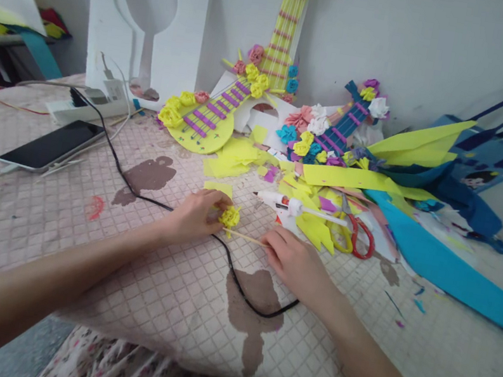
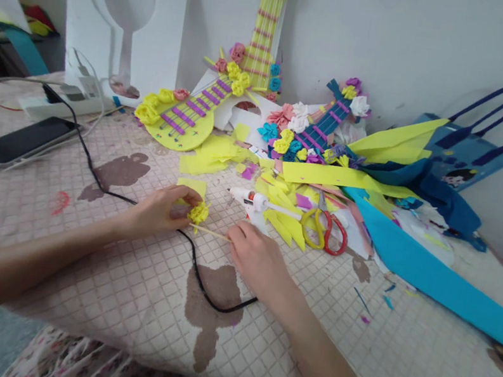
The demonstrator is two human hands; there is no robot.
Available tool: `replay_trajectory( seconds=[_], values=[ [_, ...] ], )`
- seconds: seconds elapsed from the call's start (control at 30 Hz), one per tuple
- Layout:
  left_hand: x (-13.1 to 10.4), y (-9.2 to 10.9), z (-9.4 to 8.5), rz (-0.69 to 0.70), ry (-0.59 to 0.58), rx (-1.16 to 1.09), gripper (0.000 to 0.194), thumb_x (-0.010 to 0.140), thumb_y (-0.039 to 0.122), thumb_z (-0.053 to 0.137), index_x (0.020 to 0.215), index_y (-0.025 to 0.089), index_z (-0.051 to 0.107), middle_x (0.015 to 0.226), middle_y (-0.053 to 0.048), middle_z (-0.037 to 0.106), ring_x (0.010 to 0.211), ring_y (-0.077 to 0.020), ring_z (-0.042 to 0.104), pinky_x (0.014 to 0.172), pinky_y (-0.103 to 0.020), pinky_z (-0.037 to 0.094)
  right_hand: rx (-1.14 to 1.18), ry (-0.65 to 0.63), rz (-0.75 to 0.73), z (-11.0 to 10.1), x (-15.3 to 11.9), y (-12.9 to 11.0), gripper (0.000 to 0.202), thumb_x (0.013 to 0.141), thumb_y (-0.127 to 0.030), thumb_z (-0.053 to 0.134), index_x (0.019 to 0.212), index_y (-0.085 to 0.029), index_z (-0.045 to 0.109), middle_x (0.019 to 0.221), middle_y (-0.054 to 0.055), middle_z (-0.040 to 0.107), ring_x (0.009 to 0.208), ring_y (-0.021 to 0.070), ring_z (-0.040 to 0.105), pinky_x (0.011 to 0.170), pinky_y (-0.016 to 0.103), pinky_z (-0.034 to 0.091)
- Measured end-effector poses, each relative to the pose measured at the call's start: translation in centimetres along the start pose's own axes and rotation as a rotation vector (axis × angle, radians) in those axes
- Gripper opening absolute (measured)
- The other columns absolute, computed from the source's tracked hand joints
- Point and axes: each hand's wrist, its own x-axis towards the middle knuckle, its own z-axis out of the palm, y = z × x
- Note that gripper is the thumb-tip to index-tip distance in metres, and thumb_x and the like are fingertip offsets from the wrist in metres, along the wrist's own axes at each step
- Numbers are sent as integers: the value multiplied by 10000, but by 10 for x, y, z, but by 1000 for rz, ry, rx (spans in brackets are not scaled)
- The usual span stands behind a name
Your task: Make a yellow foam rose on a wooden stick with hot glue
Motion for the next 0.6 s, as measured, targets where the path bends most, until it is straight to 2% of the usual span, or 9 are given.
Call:
replay_trajectory(
  seconds=[0.4,0.6],
  values=[
    [-1,0,0,-9,8,-73,302,678,165,591,980,171,577,988,-67,627,916,-204,611,760,-318,531,4,12,-1,-1,0,-3,135,892,-149,401,905,-200,525,926,64,590,859,194,583,699,318,485],
    [-2,-2,-1,-48,8,-240,303,709,261,637,989,170,567,970,-47,626,872,-166,606,693,-259,532,224,149,58,2,0,-5,145,882,-131,389,967,-219,467,904,38,600,795,161,604,686,296,492]
  ],
)
